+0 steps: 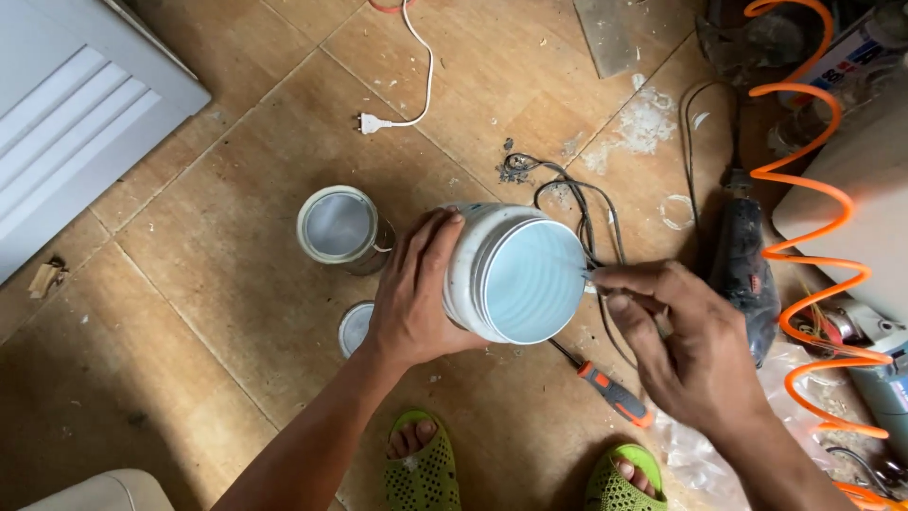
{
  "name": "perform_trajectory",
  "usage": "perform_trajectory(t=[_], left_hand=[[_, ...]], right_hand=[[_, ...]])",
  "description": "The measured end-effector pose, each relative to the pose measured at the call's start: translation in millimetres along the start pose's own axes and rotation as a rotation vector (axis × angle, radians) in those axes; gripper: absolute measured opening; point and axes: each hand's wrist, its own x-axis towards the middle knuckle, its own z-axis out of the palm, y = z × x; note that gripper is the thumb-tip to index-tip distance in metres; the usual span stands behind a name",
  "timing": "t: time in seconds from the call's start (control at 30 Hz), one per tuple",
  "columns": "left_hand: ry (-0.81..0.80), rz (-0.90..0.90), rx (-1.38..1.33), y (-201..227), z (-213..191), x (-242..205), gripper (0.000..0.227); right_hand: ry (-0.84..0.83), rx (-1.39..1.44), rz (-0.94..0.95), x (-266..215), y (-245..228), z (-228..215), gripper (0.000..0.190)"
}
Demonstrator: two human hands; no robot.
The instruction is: Mixing paint by prying open cans, pouring components into a container, and stirring the mixture with a stick.
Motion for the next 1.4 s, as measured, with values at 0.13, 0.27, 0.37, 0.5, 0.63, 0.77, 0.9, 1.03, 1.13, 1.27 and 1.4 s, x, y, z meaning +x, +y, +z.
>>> perform_trajectory(t=[0.13,0.27,0.37,0.5,0.63,0.77,0.9,1.03,1.13,1.27,1.4], left_hand=[[-0.013,-0.021,-0.009,-1,-2,-2,0.126],[-0.019,-0.023,-0.021,-5,2,-8,0.129],[-0.029,-0.024,-0.034,-6,3,-9,0.131],[-0.002,-0.006,-0.015,0,2,-6,0.124],[0.009,-0.018,-0.026,-5,16,-15,0.134],[-0.02,-0.057,-0.053,0,14,-16,0.123],[-0.046,-0.083,-0.08,-3,22,-24,0.127],[-0.002,-0.12,-0.09,-12,33,-36,0.13],[0.018,-0.204,-0.25,-17,47,-46,0.139],[0.085,-0.359,-0.215,-24,70,-66,0.129],[0.308,-0.397,-0.132,-32,96,-75,0.125]], right_hand=[[-0.146,0.216,0.031,-1,0,-3,0.025],[-0.051,0.109,0.029,1,-1,0,0.018],[-0.09,0.189,0.093,-1,-1,0,0.019],[-0.027,-0.086,0.083,-2,13,6,0.022],[-0.142,0.183,0.311,-5,11,4,0.027],[-0.112,0.079,0.298,-4,12,6,0.022],[-0.123,0.231,0.376,-13,21,10,0.022],[-0.031,0.159,0.218,-14,26,12,0.022],[0.014,0.286,0.254,-15,35,21,0.022],[-0.064,0.344,0.31,0,33,39,0.033],[-0.088,0.276,0.268,16,23,38,0.053]])
